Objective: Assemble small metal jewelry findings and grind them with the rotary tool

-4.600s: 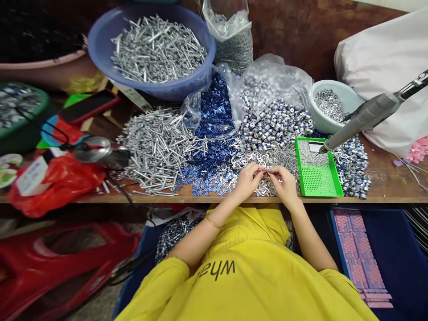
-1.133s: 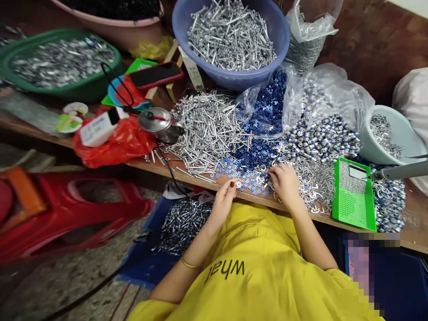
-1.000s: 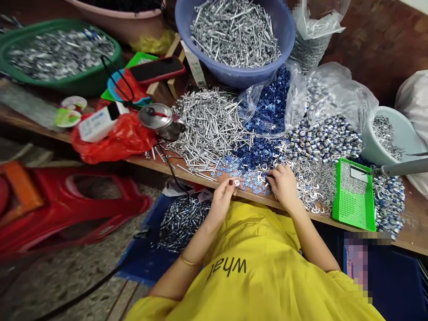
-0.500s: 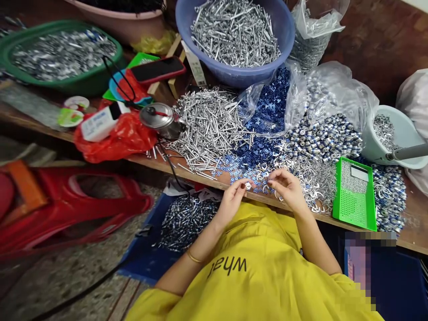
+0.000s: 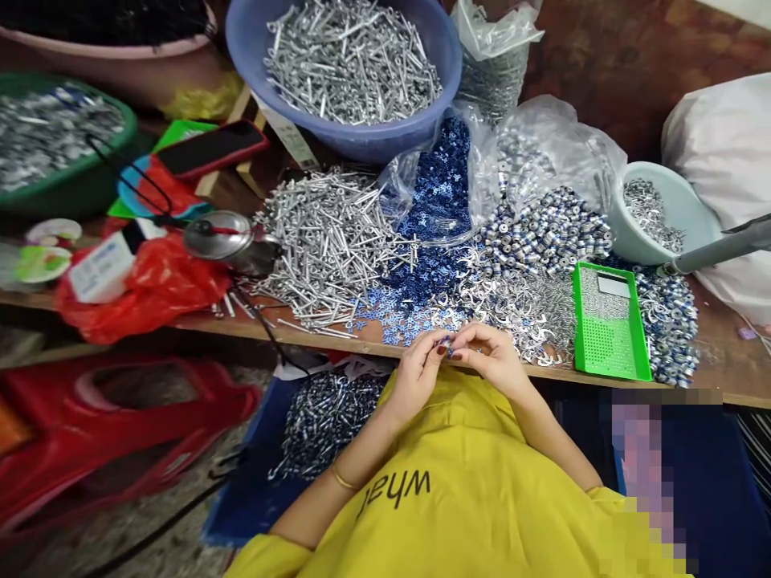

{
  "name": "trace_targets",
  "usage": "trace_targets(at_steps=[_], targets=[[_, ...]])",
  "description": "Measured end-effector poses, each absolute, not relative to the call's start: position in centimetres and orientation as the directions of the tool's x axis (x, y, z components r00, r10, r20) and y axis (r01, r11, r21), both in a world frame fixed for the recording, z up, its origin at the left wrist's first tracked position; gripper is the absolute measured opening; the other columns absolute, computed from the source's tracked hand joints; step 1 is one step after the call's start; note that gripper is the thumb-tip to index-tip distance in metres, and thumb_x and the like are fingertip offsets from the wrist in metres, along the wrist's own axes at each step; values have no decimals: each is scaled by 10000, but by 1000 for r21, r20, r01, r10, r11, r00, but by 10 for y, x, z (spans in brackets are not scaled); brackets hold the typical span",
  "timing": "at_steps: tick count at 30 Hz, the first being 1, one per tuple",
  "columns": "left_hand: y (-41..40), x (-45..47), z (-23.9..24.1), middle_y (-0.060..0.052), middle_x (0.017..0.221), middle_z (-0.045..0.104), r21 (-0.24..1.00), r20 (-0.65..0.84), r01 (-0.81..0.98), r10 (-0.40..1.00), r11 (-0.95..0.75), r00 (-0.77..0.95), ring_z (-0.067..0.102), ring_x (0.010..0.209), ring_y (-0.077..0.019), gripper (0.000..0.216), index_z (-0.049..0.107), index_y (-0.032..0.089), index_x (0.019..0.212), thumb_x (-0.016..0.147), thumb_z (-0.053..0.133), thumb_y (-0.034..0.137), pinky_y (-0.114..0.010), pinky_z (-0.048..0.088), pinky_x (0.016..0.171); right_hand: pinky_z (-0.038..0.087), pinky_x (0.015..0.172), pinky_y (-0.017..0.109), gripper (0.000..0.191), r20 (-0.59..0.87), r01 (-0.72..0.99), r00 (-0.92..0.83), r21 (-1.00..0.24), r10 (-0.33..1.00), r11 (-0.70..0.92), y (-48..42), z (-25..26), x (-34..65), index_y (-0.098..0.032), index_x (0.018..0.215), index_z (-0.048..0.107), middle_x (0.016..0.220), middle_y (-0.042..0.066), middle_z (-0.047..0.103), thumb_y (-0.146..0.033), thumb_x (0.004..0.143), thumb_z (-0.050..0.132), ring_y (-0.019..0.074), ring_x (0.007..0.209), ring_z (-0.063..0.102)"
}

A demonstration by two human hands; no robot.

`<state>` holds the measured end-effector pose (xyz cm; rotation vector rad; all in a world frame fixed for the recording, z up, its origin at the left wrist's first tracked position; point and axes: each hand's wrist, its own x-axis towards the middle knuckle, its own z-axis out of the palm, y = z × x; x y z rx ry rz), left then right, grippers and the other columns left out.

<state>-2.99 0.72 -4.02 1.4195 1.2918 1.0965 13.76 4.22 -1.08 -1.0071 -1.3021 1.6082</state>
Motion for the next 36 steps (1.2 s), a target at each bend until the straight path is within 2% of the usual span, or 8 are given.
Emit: trace_targets(at_steps=[6,12,15,18,23,29,31,36], targets=[[12,-19,-37,-100,1095,702,969,51,231,989,-83,141,649,1017,-217,300,652,182,1126,1011,424,339,-332,490,903,532,747,267,261,-145,-205,-305,-955,941,-213,33,-15,151,-212,839,673,845,15,650,-434,759,786,141,796,622],[16,-13,-32,-96,1086,698,840,295,389,920,-378,257,603,1031,-222,253,637,191,1151,990,445,225,-382,443,954,540,662,257,263,-157,-164,-298,-963,942,-212,27,-22,168,-200,821,672,772,10,669,-429,760,785,134,698,629],[17,-9,-34,-100,1100,697,876,219,378,945,-300,244,615,1023,-218,264,647,195,1148,1001,435,251,-365,456,926,556,735,300,160,21,39,-186,-999,982,28,21,-21,170,-215,876,693,869,38,704,-366,834,726,165,800,666],[16,-2,-40,-110,1130,695,937,72,326,983,-125,170,636,1025,-217,290,657,187,1143,1008,433,312,-344,474,910,545,832,353,99,284,286,-147,-905,948,315,15,-23,168,-227,972,689,956,65,716,-269,883,675,195,919,665],[9,4,-47,-108,1140,706,965,-76,261,990,42,122,642,1050,-233,337,672,181,1132,994,453,397,-347,473,941,546,801,360,93,482,380,-202,-764,853,521,14,-38,165,-217,980,669,951,81,715,-189,923,601,198,912,649],[9,-1,-37,-97,1075,725,968,-172,210,971,135,168,647,1010,-241,374,702,185,1112,956,509,465,-355,487,936,523,792,346,143,339,324,-399,-817,852,477,37,-36,186,-219,877,668,907,56,714,-346,924,622,187,868,651],[13,-2,-32,-89,1063,725,974,-173,173,970,143,169,649,972,-226,392,692,194,1154,961,496,474,-354,494,927,497,786,323,201,266,473,-332,-783,905,403,51,-29,195,-209,873,664,895,51,704,-398,923,617,181,855,645],[22,-4,-28,-82,1084,693,977,-167,152,981,150,103,634,832,-178,434,685,193,1159,968,462,513,-324,498,873,410,733,318,264,112,931,-115,-335,987,146,82,-31,198,-186,853,677,877,79,684,-442,902,634,230,881,606]])
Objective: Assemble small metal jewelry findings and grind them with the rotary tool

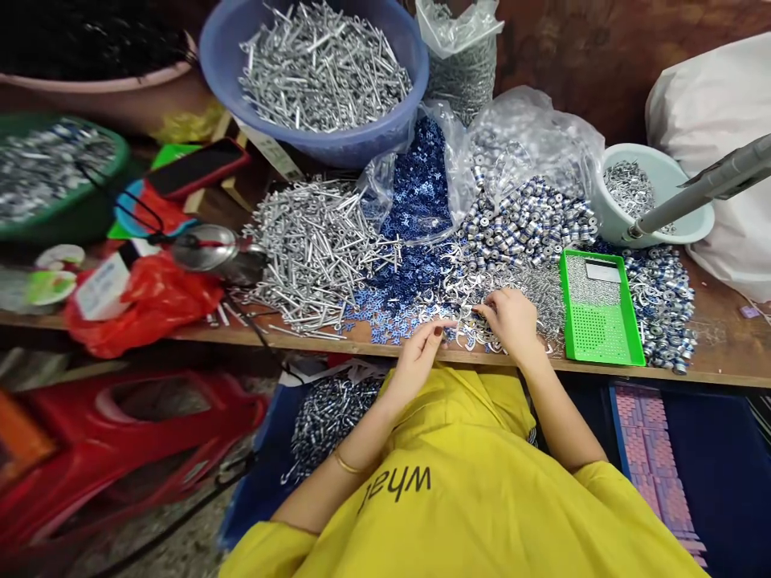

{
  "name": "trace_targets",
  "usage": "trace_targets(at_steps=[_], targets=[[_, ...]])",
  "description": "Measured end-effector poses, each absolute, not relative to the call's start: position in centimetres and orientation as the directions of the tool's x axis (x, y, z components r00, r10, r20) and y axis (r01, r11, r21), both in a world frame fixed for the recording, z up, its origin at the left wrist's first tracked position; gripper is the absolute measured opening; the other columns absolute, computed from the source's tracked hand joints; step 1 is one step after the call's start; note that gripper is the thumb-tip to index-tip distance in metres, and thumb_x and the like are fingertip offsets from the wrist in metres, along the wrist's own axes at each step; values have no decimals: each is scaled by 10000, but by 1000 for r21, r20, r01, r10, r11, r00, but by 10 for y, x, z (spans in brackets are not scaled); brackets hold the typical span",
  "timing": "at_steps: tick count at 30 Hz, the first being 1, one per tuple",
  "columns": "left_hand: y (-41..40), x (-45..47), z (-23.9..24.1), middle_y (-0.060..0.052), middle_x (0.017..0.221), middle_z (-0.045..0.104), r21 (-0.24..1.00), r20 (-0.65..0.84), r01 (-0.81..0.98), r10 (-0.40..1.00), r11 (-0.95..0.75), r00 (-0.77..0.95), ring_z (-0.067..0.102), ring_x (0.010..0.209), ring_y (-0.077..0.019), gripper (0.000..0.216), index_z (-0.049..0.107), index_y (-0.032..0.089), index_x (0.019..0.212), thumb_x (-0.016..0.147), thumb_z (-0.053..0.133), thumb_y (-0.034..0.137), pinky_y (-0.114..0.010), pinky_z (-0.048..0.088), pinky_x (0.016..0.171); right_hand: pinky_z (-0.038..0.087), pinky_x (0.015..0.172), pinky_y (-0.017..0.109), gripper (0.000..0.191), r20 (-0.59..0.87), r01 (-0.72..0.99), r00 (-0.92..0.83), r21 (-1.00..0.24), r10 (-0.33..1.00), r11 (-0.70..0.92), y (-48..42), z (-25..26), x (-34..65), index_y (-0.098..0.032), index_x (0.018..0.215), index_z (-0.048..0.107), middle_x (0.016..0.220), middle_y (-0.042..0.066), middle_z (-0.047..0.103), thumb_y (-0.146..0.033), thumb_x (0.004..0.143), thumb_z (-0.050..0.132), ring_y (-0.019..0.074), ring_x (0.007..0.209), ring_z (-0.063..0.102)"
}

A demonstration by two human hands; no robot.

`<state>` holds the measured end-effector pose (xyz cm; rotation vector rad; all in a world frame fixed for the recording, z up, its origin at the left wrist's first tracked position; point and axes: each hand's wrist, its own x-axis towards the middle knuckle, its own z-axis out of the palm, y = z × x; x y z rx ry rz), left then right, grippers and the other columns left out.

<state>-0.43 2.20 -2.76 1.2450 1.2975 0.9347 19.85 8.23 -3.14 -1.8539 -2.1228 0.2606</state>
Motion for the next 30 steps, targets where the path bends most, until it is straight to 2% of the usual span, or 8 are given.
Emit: trace_targets(at_steps=[3,7,11,14,16,20,25,30], targets=[[21,-9,-31,-66,972,681,979,-166,143,978,147,130,609,840,-183,463,688,194,1129,985,404,531,-304,487,849,376,683,300,176,25,957,-135,-257,990,137,89,-39,197,-196,832,674,888,69,685,-356,899,643,227,898,604],[19,-18,-39,-73,1082,640,987,-129,103,988,120,90,572,932,-186,408,648,211,1158,985,427,508,-293,462,862,368,661,295,121,9,932,-138,-336,990,133,90,-34,207,-193,838,653,851,56,677,-259,906,577,196,804,602],[21,-24,-42,-48,906,619,983,-185,14,977,184,105,541,828,-174,393,670,199,1067,955,491,530,-280,438,774,424,675,295,143,106,800,-47,-592,993,101,80,-10,212,-192,934,616,829,41,659,-294,940,516,164,717,592],[20,-23,-35,-23,737,554,942,-258,-147,930,303,263,492,696,-151,450,683,162,978,925,519,578,-271,392,661,487,669,289,145,49,439,-231,-886,972,150,61,12,197,-209,989,596,888,38,661,-325,957,515,150,734,622],[18,-21,-28,-19,716,528,879,-273,-264,873,397,405,455,647,-131,469,675,143,916,893,564,598,-271,358,621,516,730,307,126,87,224,-397,-956,914,188,48,24,183,-221,978,610,942,44,667,-316,961,529,159,814,640],[13,-17,-13,-52,788,561,768,-257,-378,790,516,556,421,620,-106,469,662,128,860,844,641,597,-282,339,606,495,833,355,144,224,140,-486,-934,845,328,37,34,164,-223,851,649,862,37,654,-295,947,569,183,876,613],[12,-16,-7,-63,761,558,746,-268,-338,723,574,637,386,604,-105,527,682,115,790,793,671,641,-288,316,579,500,807,355,173,240,77,-471,-948,849,310,39,30,170,-225,838,670,831,43,641,-324,944,574,187,856,607],[10,-10,-14,-3,627,440,665,-266,-296,588,685,764,311,545,-94,536,669,129,756,773,667,665,-287,271,549,489,823,371,215,261,33,-500,-947,826,319,38,21,177,-232,795,664,817,38,651,-359,943,572,191,848,602]])
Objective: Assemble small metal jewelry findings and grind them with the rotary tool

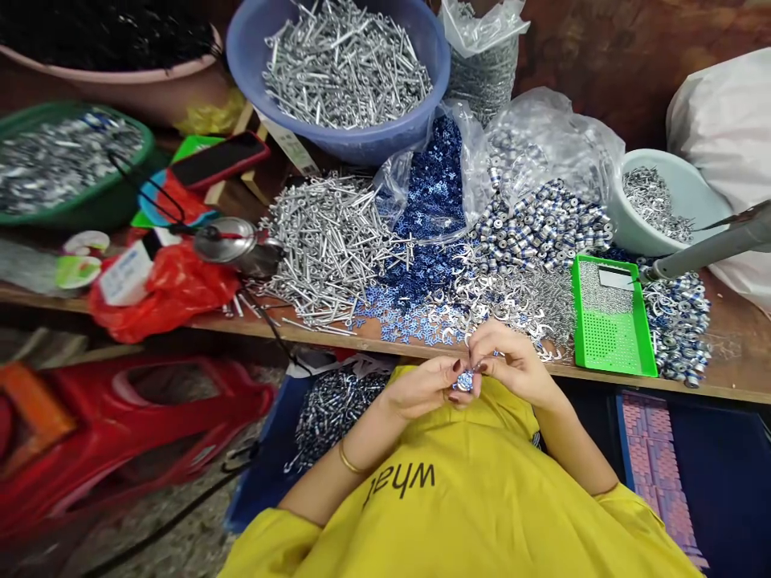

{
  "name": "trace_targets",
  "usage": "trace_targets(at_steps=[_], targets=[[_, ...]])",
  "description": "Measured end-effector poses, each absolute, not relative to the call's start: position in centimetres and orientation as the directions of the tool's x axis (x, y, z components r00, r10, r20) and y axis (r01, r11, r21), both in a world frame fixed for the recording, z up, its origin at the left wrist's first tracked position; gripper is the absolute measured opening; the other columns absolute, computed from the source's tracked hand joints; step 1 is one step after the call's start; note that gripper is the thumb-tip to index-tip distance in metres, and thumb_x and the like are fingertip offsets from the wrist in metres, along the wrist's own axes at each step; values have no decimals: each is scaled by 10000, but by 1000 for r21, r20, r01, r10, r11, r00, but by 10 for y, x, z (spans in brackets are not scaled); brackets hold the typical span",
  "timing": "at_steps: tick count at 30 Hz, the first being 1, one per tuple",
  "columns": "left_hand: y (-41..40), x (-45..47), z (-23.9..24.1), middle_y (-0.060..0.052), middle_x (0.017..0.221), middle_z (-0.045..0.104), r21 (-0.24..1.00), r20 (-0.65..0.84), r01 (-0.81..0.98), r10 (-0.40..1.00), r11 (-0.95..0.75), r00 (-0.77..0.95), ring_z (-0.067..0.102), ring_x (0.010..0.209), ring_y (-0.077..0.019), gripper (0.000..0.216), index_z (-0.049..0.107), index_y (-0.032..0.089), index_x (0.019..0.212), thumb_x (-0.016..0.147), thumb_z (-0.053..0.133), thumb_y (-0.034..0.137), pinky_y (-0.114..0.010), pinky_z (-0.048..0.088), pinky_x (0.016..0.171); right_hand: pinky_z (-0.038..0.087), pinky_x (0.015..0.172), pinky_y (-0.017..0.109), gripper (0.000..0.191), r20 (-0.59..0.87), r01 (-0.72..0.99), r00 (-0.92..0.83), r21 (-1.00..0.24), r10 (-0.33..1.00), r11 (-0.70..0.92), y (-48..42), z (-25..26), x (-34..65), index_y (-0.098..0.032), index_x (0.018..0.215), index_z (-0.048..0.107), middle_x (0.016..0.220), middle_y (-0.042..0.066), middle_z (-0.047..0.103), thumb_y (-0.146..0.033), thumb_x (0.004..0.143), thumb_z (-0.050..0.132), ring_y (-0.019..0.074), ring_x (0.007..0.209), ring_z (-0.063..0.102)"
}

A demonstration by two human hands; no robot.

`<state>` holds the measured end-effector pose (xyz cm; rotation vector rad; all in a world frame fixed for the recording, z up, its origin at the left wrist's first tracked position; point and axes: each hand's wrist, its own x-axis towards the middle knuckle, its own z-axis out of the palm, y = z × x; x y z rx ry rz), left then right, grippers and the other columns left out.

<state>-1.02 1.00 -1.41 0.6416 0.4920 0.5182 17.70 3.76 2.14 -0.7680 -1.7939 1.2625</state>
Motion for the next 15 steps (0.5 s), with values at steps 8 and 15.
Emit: trace_targets(at_steps=[8,15], targets=[[12,7,-23,-27,659,522,756,-339,-159,589,634,734,405,594,-125,306,666,149,722,805,663,443,-278,354,578,482,840,346,159,168,188,-547,-930,820,316,31,0,211,-242,929,684,933,38,677,-343,952,564,185,907,616],[20,29,-31,-38,812,588,936,-286,-85,880,341,379,515,771,-164,216,649,179,803,908,523,319,-286,433,744,410,781,362,180,164,864,-126,-467,978,189,72,-39,228,-185,914,662,910,93,661,-326,949,556,242,895,562]])
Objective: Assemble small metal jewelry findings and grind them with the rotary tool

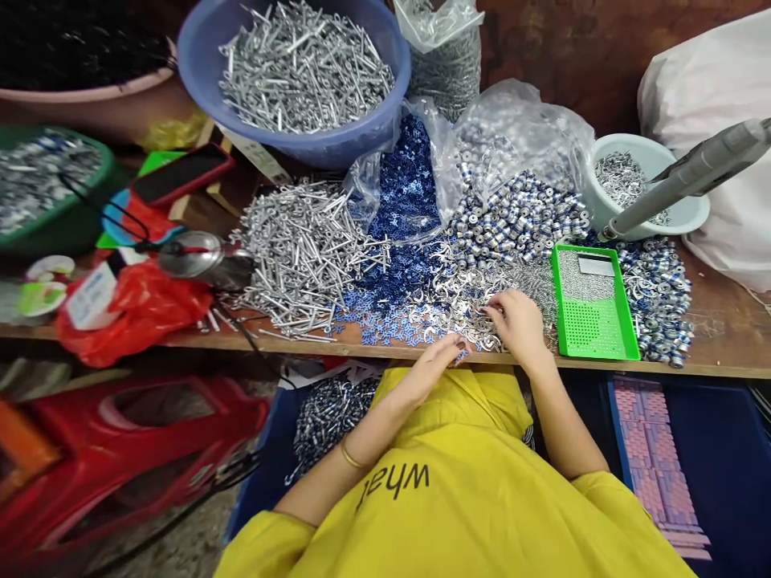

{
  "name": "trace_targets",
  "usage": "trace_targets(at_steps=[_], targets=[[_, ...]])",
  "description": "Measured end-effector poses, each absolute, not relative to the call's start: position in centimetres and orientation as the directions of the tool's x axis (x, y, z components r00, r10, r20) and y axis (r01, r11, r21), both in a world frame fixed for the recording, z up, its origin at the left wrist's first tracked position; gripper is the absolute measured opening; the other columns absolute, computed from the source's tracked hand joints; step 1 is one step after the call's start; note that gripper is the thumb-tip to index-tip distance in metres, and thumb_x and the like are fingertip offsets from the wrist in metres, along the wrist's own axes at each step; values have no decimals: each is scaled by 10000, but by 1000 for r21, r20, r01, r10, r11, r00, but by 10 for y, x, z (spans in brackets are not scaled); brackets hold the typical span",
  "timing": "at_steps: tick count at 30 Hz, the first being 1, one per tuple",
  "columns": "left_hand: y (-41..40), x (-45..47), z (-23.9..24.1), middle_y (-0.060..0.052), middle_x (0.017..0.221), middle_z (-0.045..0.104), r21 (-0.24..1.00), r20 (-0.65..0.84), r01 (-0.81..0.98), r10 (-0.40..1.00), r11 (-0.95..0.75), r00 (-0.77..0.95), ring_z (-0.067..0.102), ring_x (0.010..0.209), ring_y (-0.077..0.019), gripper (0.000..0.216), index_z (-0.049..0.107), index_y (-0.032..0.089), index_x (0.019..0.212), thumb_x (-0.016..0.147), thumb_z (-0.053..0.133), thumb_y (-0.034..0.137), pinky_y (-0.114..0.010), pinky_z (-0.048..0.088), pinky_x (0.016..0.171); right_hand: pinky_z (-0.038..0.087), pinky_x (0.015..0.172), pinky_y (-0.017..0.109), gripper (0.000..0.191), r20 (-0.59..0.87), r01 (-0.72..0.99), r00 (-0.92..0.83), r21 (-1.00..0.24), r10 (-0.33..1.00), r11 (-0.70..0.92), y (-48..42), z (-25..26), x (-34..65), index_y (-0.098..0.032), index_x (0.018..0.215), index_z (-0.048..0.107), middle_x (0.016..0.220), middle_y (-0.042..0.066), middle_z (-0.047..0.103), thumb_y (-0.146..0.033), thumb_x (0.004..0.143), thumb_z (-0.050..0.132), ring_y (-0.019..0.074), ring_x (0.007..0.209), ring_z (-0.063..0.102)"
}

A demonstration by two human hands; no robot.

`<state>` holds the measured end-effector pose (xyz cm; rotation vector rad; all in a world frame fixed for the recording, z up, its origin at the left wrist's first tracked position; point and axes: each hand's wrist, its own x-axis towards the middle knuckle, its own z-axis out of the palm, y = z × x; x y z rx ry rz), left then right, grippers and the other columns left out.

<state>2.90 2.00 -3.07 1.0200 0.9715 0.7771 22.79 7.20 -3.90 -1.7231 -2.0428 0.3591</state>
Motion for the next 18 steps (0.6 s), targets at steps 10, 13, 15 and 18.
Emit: trace_targets(at_steps=[10,13,15,18], targets=[[19,11,-43,-23,799,566,945,-312,-47,935,324,170,497,748,-158,239,604,175,899,917,482,380,-268,412,730,432,775,339,184,209,793,-62,-583,976,175,86,-51,234,-196,917,681,904,65,683,-278,943,517,211,858,588],[23,10,-46,-16,799,570,936,-321,-99,934,338,157,495,727,-148,228,607,179,911,914,487,373,-260,408,709,451,725,318,178,129,614,1,-783,992,101,81,-52,234,-196,926,675,877,46,683,-338,911,568,172,754,583],[26,12,-45,-14,821,567,935,-310,-122,934,333,175,481,712,-139,221,606,179,916,908,494,369,-258,402,700,471,690,298,207,19,365,49,-931,999,0,78,-52,230,-196,937,658,887,41,689,-391,880,616,150,721,596],[29,13,-42,-18,864,556,935,-285,-161,939,317,191,467,711,-132,210,605,179,912,895,512,367,-261,390,695,518,705,298,247,-144,-35,20,-989,989,-144,76,-48,224,-205,914,619,949,53,711,-430,833,681,149,765,650]])
